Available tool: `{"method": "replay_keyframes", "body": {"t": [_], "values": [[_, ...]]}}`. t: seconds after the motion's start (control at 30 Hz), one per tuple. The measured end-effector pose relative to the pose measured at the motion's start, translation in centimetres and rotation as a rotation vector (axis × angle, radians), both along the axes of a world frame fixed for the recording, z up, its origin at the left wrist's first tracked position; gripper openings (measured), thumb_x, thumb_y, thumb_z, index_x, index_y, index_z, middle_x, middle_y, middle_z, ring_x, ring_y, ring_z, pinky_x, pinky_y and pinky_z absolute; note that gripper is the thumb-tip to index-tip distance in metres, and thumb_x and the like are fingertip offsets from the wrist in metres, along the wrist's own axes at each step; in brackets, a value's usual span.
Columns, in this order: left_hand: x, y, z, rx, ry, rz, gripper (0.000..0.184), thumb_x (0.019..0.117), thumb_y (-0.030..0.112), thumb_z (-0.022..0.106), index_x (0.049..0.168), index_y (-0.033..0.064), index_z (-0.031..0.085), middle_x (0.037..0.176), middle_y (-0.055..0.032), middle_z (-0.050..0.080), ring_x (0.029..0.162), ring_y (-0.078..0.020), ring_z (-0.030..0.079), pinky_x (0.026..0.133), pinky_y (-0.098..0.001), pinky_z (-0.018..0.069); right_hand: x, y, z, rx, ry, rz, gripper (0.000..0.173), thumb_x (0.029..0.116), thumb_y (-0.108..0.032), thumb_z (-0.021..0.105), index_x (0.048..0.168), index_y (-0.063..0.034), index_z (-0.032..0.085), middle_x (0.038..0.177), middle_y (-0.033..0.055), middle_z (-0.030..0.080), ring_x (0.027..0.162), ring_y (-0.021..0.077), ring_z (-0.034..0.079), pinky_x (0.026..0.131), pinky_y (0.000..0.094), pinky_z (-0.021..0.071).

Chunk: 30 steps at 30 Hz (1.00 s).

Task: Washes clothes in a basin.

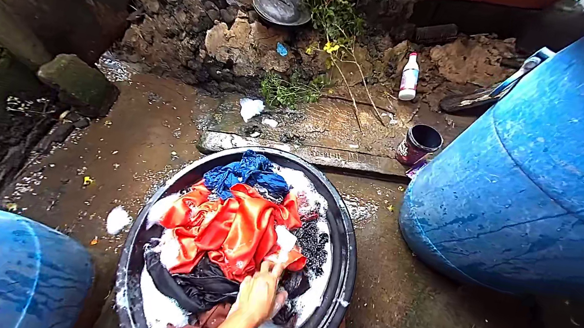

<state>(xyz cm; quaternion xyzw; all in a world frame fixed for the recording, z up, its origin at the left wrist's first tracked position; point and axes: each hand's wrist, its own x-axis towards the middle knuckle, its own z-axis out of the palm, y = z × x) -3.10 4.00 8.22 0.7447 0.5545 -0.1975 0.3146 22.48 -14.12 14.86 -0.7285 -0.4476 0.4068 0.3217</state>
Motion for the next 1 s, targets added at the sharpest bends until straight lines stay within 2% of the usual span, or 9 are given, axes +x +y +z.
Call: {"method": "replay_keyframes", "body": {"t": [0.1, 0.2, 0.3, 0.4, 0.5, 0.57, 0.7, 0.8, 1.0], "values": [[-1.7, -2.9, -6.5, 0.457, -0.207, -0.186, 0.064, 0.0916, 0.036, 0.070, 0.149, 0.0117, 0.054, 0.156, -0.0250, 0.044, 0.145, -0.0463, 0.041, 0.112, -0.0691, 0.0323, -3.5, 8.5, -4.9, 0.138, -0.205, 0.315, 0.027, 0.0980, -0.003, 0.057, 0.118, 0.0087, 0.070, 0.120, 0.0249, 0.069, 0.115, 0.0346, 0.068, 0.103, 0.0449, 0.0528], [-3.0, -4.9, -11.4, 0.479, -0.299, -0.214, 0.061, 0.0966, 0.044, 0.059, 0.149, 0.0136, 0.055, 0.156, -0.0251, 0.044, 0.147, -0.0483, 0.036, 0.116, -0.0702, 0.0261, -7.2, 15.3, -7.6, -0.248, -0.468, 0.863, 0.051, 0.1041, -0.015, 0.053, 0.149, 0.0074, 0.043, 0.159, 0.0304, 0.034, 0.151, 0.0437, 0.029, 0.124, 0.0559, 0.0203], [-1.3, -2.8, -10.6, 0.028, -0.119, -0.130, 0.064, 0.1020, 0.035, 0.054, 0.160, 0.0141, 0.036, 0.164, -0.0207, 0.032, 0.151, -0.0401, 0.031, 0.120, -0.0592, 0.0281, -9.2, 19.9, -11.6, -0.555, -0.597, 1.082, 0.076, 0.0982, -0.020, 0.066, 0.160, -0.0003, 0.026, 0.168, 0.0287, -0.002, 0.155, 0.0515, 0.000, 0.119, 0.0724, 0.0106], [0.2, 2.7, -7.8, -0.193, -0.061, -0.194, 0.054, 0.1065, 0.035, 0.050, 0.156, 0.0123, 0.043, 0.154, -0.0197, 0.048, 0.140, -0.0409, 0.048, 0.110, -0.0610, 0.0415, -8.6, 22.9, -15.5, -0.623, -0.630, 1.095, 0.058, 0.1023, -0.005, 0.050, 0.158, -0.0042, 0.034, 0.166, 0.0288, 0.018, 0.152, 0.0512, 0.019, 0.119, 0.0690, 0.0195], [-2.2, 5.7, -5.6, 0.625, -0.327, -0.224, 0.034, 0.0957, 0.032, 0.063, 0.122, 0.0137, 0.074, 0.118, -0.0138, 0.074, 0.114, -0.0361, 0.069, 0.091, -0.0538, 0.0563, -7.3, 26.2, -17.0, -0.650, -0.531, 1.183, 0.054, 0.0958, -0.005, 0.062, 0.147, 0.0040, 0.048, 0.150, 0.0328, 0.045, 0.143, 0.0497, 0.039, 0.116, 0.0669, 0.0274], [-5.6, 7.4, -7.1, 0.913, -0.251, -0.116, 0.056, 0.0854, 0.046, 0.072, 0.135, 0.0215, 0.068, 0.143, -0.0185, 0.061, 0.126, -0.0442, 0.061, 0.086, -0.0602, 0.0564, -6.1, 27.3, -18.1, -0.588, -0.341, 1.110, 0.046, 0.0909, -0.010, 0.070, 0.134, 0.0035, 0.061, 0.139, 0.0298, 0.057, 0.135, 0.0454, 0.050, 0.113, 0.0640, 0.0354], [-9.4, 9.3, -10.2, 0.631, 0.005, 0.110, 0.059, 0.0910, 0.013, 0.066, 0.149, 0.0166, 0.055, 0.159, -0.0238, 0.041, 0.123, -0.0496, 0.060, 0.082, -0.0634, 0.0529, -7.0, 25.7, -14.6, -0.288, -0.336, 0.608, 0.029, 0.0954, -0.010, 0.060, 0.121, 0.0007, 0.070, 0.128, 0.0241, 0.065, 0.124, 0.0413, 0.060, 0.104, 0.0581, 0.0458], [-8.1, 11.8, -9.2, 0.220, 0.122, 0.156, 0.060, 0.1040, 0.009, 0.044, 0.162, 0.0180, 0.031, 0.166, -0.0190, 0.028, 0.143, -0.0421, 0.045, 0.110, -0.0599, 0.0403, -9.1, 23.0, -16.8, 0.380, -0.524, 0.516, 0.033, 0.0830, -0.016, 0.070, 0.110, 0.0018, 0.074, 0.121, 0.0248, 0.069, 0.119, 0.0464, 0.063, 0.098, 0.0651, 0.0480], [-7.4, 15.3, -7.0, -0.011, 0.191, 0.177, 0.046, 0.1086, 0.018, 0.038, 0.153, 0.0068, 0.043, 0.160, -0.0239, 0.037, 0.135, -0.0452, 0.051, 0.106, -0.0610, 0.0432, -12.6, 27.9, -16.4, -0.255, -0.445, 1.161, 0.087, 0.0898, -0.024, 0.076, 0.162, -0.0133, 0.029, 0.168, 0.0273, 0.011, 0.156, 0.0471, 0.006, 0.124, 0.0634, 0.0129]]}}
